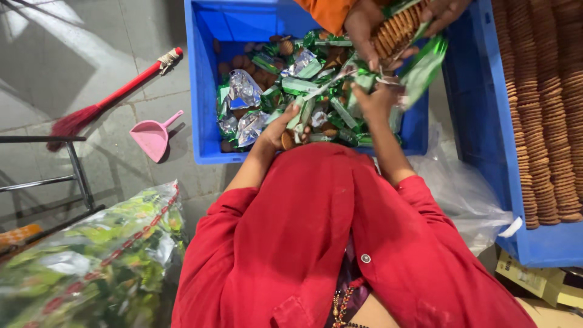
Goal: The person repeatedly picks up green-wrapped cookie packs from a blue bin, opens them, and removes stacks of round cookies. The cookies are placed into a second blue bin, forming a growing stack. The person works continuously, handling one pack at a time.
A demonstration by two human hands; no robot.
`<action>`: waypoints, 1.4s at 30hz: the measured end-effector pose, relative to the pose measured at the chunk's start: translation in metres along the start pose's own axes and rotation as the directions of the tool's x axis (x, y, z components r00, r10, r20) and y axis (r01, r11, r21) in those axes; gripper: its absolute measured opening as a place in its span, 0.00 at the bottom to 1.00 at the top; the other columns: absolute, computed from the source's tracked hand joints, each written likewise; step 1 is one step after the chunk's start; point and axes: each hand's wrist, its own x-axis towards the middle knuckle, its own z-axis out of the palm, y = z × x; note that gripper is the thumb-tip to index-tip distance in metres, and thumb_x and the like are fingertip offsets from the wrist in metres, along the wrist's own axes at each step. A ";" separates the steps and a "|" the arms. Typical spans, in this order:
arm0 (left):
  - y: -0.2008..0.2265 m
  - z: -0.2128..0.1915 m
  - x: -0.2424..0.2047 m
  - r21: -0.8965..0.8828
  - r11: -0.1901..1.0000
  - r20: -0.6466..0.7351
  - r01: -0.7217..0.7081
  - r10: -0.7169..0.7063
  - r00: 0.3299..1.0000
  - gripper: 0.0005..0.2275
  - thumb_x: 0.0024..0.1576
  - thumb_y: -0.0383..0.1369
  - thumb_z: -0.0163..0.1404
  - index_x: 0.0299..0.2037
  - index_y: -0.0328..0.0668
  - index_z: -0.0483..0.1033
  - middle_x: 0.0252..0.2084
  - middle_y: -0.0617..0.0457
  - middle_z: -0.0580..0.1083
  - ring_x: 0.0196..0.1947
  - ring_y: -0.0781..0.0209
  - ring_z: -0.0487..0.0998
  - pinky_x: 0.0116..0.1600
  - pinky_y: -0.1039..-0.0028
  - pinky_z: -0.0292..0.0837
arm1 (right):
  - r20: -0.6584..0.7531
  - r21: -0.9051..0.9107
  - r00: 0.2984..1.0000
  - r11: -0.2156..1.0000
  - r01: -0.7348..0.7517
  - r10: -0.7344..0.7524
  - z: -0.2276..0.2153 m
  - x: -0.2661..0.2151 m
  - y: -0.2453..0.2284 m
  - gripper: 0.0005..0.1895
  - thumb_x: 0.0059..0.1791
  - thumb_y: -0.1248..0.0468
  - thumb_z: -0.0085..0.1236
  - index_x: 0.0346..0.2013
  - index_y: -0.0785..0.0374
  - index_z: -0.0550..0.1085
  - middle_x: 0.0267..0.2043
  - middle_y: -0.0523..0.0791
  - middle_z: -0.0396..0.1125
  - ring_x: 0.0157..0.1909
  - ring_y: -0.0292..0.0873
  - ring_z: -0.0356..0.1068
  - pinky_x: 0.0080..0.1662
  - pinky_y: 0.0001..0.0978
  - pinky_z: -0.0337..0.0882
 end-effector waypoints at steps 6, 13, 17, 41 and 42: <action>-0.002 -0.009 -0.012 -0.197 0.976 0.054 0.097 -0.088 0.995 0.23 0.62 0.45 0.54 0.63 0.46 0.65 0.44 0.43 0.76 0.36 0.51 0.78 0.37 0.66 0.75 | -0.072 -0.146 0.997 0.989 -0.015 0.005 0.010 0.004 0.065 0.38 0.40 0.45 0.75 0.52 0.71 0.74 0.46 0.58 0.74 0.49 0.61 0.74 0.51 0.48 0.71; 0.011 -0.015 -0.007 -0.362 0.930 0.128 0.068 -0.023 0.992 0.22 0.60 0.48 0.52 0.58 0.44 0.72 0.43 0.47 0.77 0.36 0.56 0.78 0.37 0.68 0.77 | -0.022 0.062 0.977 0.975 0.214 -0.213 -0.008 -0.019 0.089 0.37 0.42 0.49 0.75 0.56 0.67 0.71 0.49 0.53 0.69 0.50 0.53 0.71 0.50 0.43 0.70; 0.017 -0.020 0.034 -0.401 0.913 -0.049 -0.082 0.069 0.996 0.25 0.61 0.51 0.53 0.47 0.30 0.74 0.36 0.45 0.77 0.34 0.51 0.79 0.40 0.67 0.79 | 0.227 0.526 0.936 0.842 0.116 -0.271 0.001 -0.021 0.038 0.36 0.43 0.52 0.75 0.58 0.65 0.69 0.50 0.49 0.67 0.50 0.47 0.69 0.49 0.38 0.70; -0.001 0.013 0.067 -0.285 0.856 -0.305 -0.432 0.346 0.887 0.17 0.64 0.49 0.44 0.50 0.45 0.69 0.42 0.43 0.77 0.43 0.45 0.78 0.50 0.52 0.76 | 0.190 0.286 0.792 0.804 0.521 -0.581 0.007 -0.052 -0.112 0.10 0.44 0.70 0.67 0.37 0.63 0.75 0.38 0.47 0.64 0.35 0.44 0.69 0.38 0.35 0.69; -0.002 0.010 0.067 -0.306 0.865 -0.272 -0.397 0.321 0.907 0.20 0.65 0.51 0.44 0.50 0.41 0.70 0.43 0.43 0.77 0.43 0.45 0.79 0.51 0.52 0.76 | 0.196 0.275 0.796 0.811 0.516 -0.573 0.006 -0.053 -0.113 0.10 0.44 0.70 0.67 0.38 0.63 0.75 0.38 0.47 0.64 0.35 0.44 0.69 0.38 0.35 0.69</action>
